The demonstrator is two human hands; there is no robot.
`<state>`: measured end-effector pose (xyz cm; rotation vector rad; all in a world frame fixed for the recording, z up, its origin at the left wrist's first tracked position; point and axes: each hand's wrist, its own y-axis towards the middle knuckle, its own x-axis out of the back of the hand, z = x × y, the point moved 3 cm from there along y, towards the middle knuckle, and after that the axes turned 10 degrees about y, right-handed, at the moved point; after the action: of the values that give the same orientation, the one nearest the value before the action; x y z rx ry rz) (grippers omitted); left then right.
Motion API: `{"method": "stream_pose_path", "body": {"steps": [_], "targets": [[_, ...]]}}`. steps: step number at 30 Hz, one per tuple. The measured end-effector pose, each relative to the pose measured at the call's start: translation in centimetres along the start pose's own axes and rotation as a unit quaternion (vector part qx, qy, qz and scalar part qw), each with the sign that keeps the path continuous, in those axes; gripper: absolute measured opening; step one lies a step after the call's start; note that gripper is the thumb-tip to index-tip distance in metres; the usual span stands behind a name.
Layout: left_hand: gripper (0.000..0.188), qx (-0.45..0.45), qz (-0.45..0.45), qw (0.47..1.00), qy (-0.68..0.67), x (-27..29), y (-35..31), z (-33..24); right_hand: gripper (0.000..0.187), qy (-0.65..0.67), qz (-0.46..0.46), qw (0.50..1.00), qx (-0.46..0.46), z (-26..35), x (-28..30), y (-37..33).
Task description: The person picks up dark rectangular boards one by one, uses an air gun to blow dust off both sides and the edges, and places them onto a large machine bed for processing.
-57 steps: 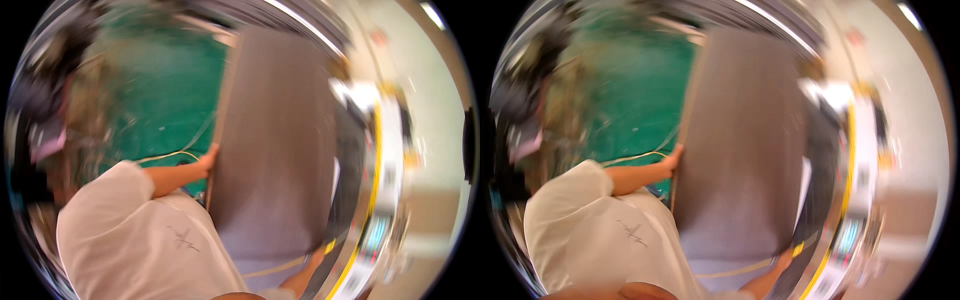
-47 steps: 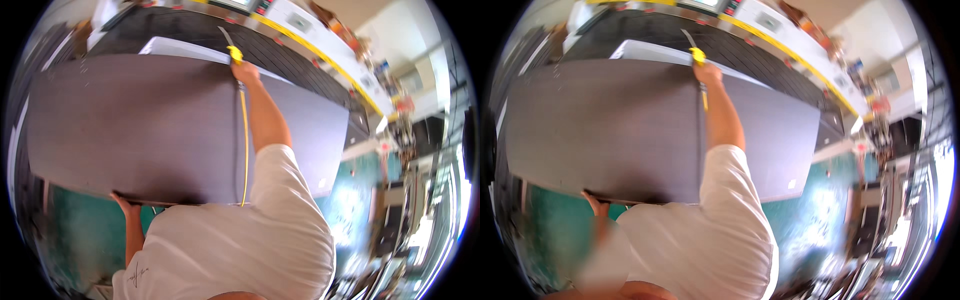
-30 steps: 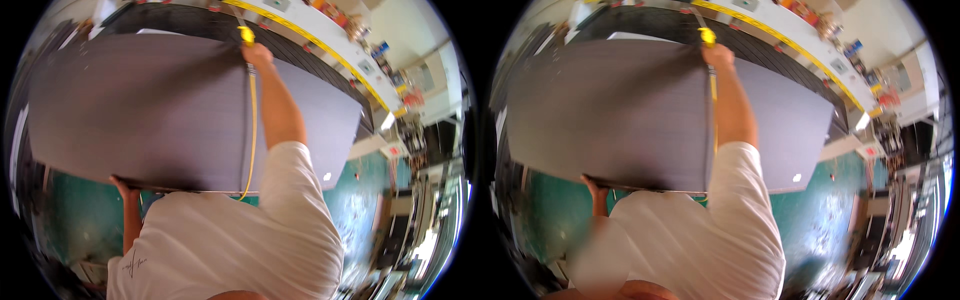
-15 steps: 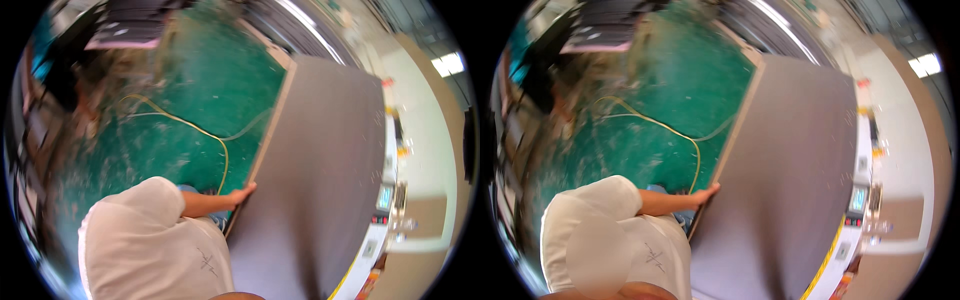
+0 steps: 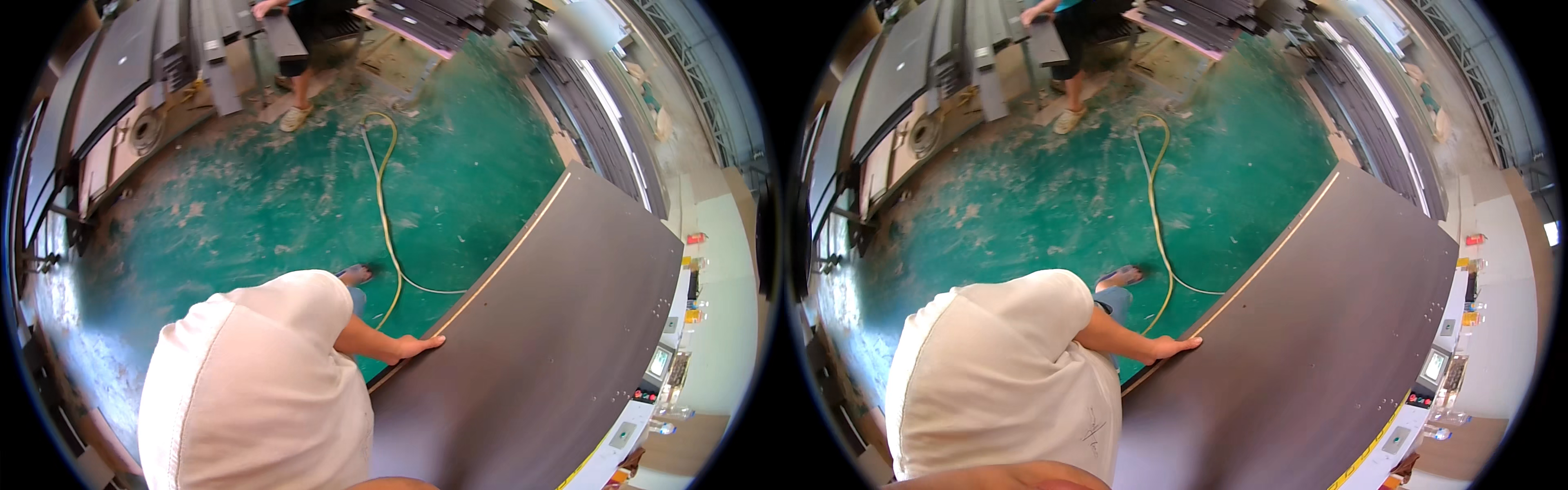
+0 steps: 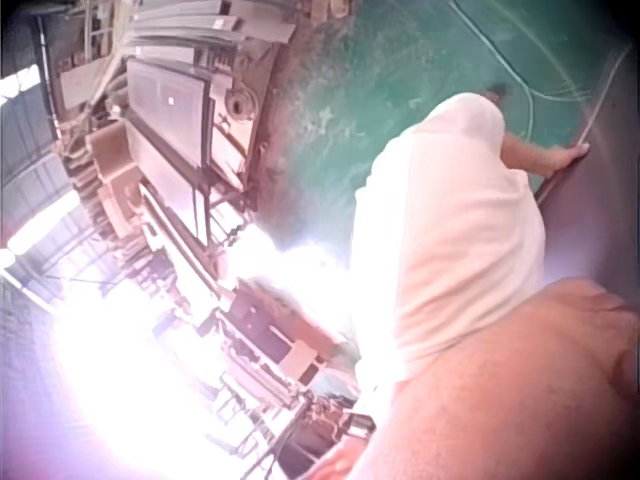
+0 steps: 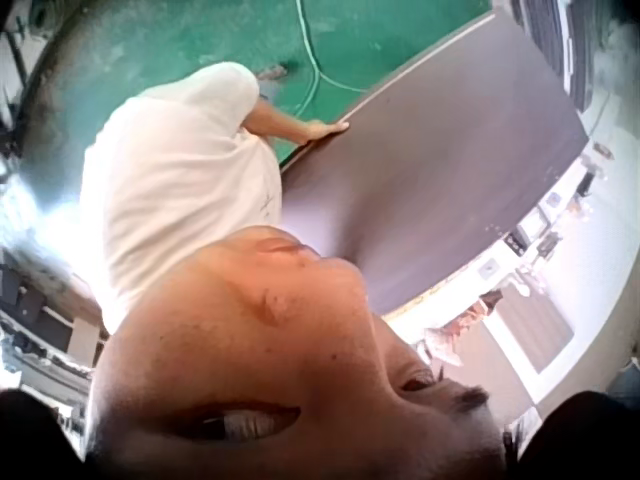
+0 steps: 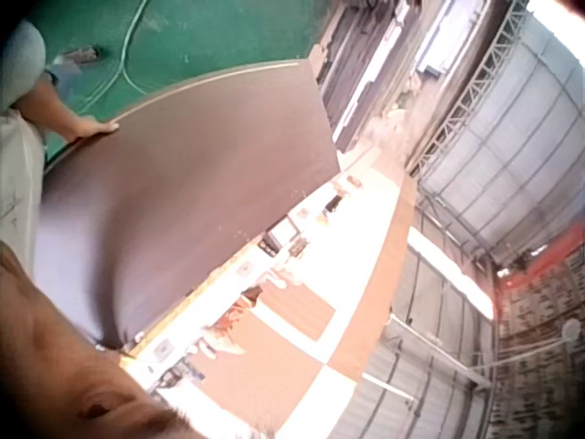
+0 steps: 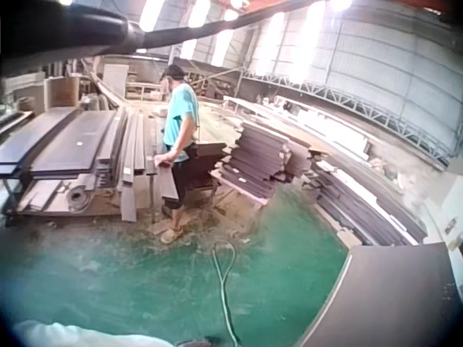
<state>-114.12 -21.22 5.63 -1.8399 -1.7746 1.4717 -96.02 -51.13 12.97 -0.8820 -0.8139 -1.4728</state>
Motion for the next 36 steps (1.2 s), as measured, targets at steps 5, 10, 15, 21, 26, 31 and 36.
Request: {"method": "stream_pose_path", "body": {"steps": [5, 10, 15, 21, 26, 31, 36], "targets": [[0.103, -0.040, -0.017, 0.999, -0.009, 0.1, -8.9, 10.4, 0.065, 0.017, 0.044, 0.997, 0.053, 2.4, -1.8, -11.2], [0.111, -0.083, -0.027, 0.996, -0.004, 2.3, -16.5, 22.6, 0.066, 0.011, 0.054, 0.995, 0.086, 2.6, -3.9, -24.6], [0.109, -0.093, 0.014, 0.995, -0.037, 4.4, -30.1, 35.4, 0.066, -0.001, 0.102, 0.989, 0.105, 2.6, -5.9, -39.1], [0.109, -0.151, -0.031, 0.987, -0.039, 7.4, -45.0, 48.4, 0.067, -0.005, 0.131, 0.981, 0.140, 1.8, -5.6, -58.2], [0.109, -0.153, -0.087, 0.983, -0.046, 11.5, -56.3, 63.6, 0.067, -0.003, 0.160, 0.973, 0.163, 0.2, -5.8, -73.7], [0.107, -0.158, -0.118, 0.974, -0.109, 16.0, -69.1, 75.1, 0.068, -0.002, 0.179, 0.971, 0.159, -1.1, -4.9, -88.4], [0.099, -0.177, -0.135, 0.960, -0.172, 21.4, -79.5, 85.8, 0.068, -0.017, 0.180, 0.968, 0.172, -1.1, -4.5, -103.0]]}}
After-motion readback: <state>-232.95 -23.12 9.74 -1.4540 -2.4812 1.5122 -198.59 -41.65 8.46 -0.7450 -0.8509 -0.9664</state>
